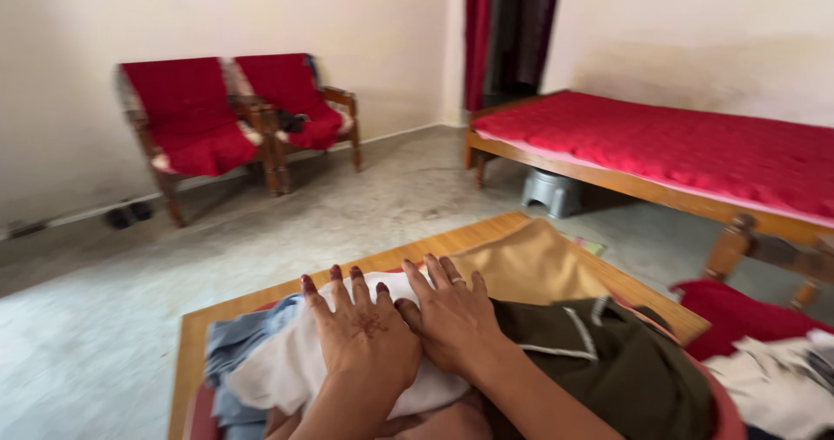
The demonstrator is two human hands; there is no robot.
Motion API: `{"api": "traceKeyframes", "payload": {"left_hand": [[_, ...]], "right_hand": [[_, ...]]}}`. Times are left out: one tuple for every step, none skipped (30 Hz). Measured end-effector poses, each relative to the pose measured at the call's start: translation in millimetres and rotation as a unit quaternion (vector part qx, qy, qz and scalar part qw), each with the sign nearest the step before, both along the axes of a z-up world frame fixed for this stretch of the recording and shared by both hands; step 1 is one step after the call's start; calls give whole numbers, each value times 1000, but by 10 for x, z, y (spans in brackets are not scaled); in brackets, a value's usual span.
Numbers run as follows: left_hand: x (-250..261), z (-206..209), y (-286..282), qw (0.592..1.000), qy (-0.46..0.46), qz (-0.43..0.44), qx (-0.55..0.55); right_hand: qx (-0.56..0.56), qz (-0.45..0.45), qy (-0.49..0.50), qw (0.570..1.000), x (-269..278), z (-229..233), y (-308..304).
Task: The person folds several garments on a low wooden table. They handle a dark green jacket, a white shirt, and a yellow top, smoothing and folding each item into a neat stack. The folded clothes remain on the table throughout the clip.
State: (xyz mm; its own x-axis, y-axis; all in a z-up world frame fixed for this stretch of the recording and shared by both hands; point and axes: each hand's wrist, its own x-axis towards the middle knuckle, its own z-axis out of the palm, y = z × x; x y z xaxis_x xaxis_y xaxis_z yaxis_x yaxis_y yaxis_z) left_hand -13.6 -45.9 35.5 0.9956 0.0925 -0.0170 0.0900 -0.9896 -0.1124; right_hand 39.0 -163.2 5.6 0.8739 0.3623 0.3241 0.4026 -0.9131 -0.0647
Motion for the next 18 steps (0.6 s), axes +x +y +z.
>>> {"api": "traceKeyframes", "payload": {"left_hand": [[8, 18, -84, 999, -30, -26, 3], [16, 14, -200, 997, -58, -54, 2], [26, -1, -331, 993, -86, -81, 0], [41, -20, -483, 988, -108, -105, -14], [73, -33, -634, 983, -130, -128, -28], [115, -48, -752, 976, -154, -146, -41], [148, -76, -918, 972, -168, -158, -51], [181, -105, -1119, 967, -183, -166, -59], [201, -136, -1316, 962, -199, -174, -66], [207, -159, -1494, 961, -189, -186, -75], [198, -179, -1675, 960, -180, -198, -83], [176, -199, -1843, 958, -170, -211, -93], [146, -214, -1988, 956, -154, -229, -99], [102, -220, -2138, 953, -139, -248, -105], [56, -216, -2286, 949, -123, -268, -111], [7, -210, -2430, 946, -113, -285, -106], [-43, -205, -2570, 942, -104, -302, -102], [-88, -205, -2717, 938, -95, -319, -96]], "right_hand": [[-8, -4, -22, 1000, -42, 35, -109], [-20, -9, -42, 999, -80, 57, -257], [-13, -21, -62, 998, -97, 79, -407], [-10, -32, -81, 996, -121, 94, -575], [-8, -43, -100, 994, -150, 94, -741], [-18, -54, -120, 991, -153, 100, -891], [-27, -65, -139, 988, -159, 104, -1069], [-35, -70, -160, 984, -164, 88, -1230], [-43, -91, -155, 983, -188, 61, -1407], [-51, -110, -151, 981, -216, 39, -1589], [-58, -129, -146, 979, -247, 11, -1764], [-47, -145, -140, 978, -290, -29, -1942], [-35, -160, -134, 977, -339, -71, -2115], [-24, -178, -127, 975, -401, -113, -2291], [-28, -188, -131, 973, -470, -151, -2459], [-34, -198, -136, 970, -553, -188, -2622], [-39, -208, -139, 967, -637, -220, -2779], [-39, -225, -130, 965, -723, -253, -2933]]}}
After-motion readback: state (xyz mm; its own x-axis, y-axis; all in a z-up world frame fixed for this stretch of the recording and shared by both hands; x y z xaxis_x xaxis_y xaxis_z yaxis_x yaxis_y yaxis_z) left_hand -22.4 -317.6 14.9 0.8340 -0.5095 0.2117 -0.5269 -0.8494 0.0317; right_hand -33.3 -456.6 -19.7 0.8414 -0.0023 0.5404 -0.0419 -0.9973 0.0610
